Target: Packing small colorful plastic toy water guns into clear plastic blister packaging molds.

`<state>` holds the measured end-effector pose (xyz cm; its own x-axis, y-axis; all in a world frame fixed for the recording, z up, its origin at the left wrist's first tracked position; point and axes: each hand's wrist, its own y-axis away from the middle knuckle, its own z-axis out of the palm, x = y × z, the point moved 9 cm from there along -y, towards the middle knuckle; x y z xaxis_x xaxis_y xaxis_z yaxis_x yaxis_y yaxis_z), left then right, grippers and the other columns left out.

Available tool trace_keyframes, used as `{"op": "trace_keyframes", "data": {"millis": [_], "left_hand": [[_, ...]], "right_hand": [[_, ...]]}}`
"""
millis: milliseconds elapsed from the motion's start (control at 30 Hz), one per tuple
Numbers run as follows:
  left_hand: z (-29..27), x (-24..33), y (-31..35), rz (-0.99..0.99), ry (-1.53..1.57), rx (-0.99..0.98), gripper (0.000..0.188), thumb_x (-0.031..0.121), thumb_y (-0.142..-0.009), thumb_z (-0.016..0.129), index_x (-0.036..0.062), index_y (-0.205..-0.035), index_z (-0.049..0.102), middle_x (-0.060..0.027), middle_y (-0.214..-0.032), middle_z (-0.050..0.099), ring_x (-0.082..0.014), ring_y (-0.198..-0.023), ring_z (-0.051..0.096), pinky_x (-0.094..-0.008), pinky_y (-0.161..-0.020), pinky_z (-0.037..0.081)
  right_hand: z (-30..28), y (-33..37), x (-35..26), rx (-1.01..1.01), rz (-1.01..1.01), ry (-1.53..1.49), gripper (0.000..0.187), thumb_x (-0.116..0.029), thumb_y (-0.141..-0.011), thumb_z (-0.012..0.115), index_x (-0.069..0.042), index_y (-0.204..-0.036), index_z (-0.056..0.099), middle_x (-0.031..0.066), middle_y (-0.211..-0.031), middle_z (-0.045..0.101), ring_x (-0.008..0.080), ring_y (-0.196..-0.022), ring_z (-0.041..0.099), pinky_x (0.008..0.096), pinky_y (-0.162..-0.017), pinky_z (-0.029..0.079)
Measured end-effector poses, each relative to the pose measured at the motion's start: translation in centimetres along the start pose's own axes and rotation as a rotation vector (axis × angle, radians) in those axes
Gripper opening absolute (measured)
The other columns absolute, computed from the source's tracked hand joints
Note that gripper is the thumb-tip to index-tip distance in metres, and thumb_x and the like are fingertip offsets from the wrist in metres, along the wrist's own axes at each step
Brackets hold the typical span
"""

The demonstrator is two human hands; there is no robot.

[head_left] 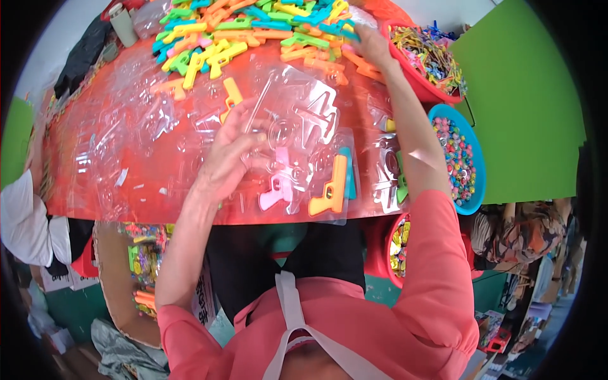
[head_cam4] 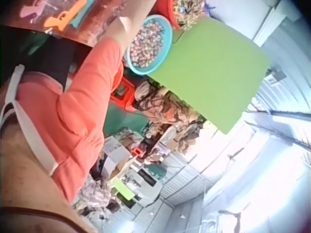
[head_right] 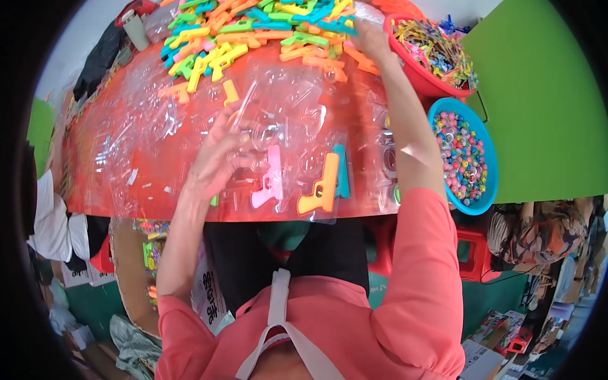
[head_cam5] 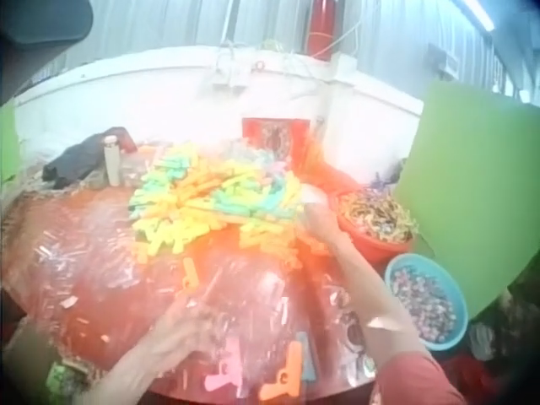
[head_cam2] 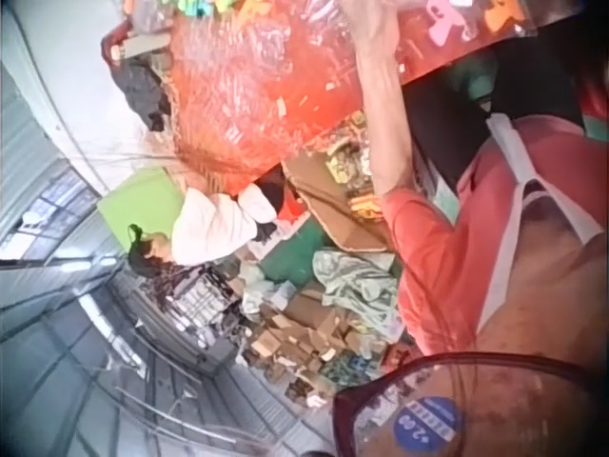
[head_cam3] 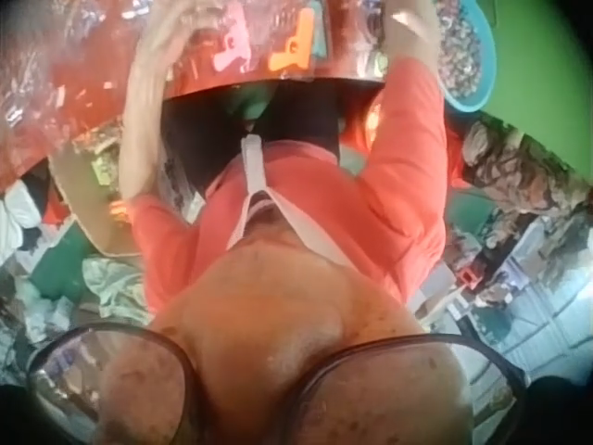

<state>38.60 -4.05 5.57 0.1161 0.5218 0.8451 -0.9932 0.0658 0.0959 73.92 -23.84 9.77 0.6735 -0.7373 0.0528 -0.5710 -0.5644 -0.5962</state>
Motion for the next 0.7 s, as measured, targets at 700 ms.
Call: {"op": "trace_keyframes", "data": {"millis": [700], "left_hand": [[1.8, -1.4, 2.6, -0.181, 0.116, -0.264, 0.061, 0.023, -0.094, 0.063, 0.0075, -0.145, 0.034, -0.0157, -0.117, 0.061, -0.0215, -0.101, 0.064, -0.0365, -0.082, 0.055]], "right_hand": [[-13.3, 11.7, -24.3, -0.699, -0.013, -1.072, 0.043, -0.023, -0.088, 0.073, -0.002, -0.120, 0.054, 0.0054, -0.084, 0.065, 0.0125, -0.072, 0.064, 0.0261, -0.060, 0.050]]}}
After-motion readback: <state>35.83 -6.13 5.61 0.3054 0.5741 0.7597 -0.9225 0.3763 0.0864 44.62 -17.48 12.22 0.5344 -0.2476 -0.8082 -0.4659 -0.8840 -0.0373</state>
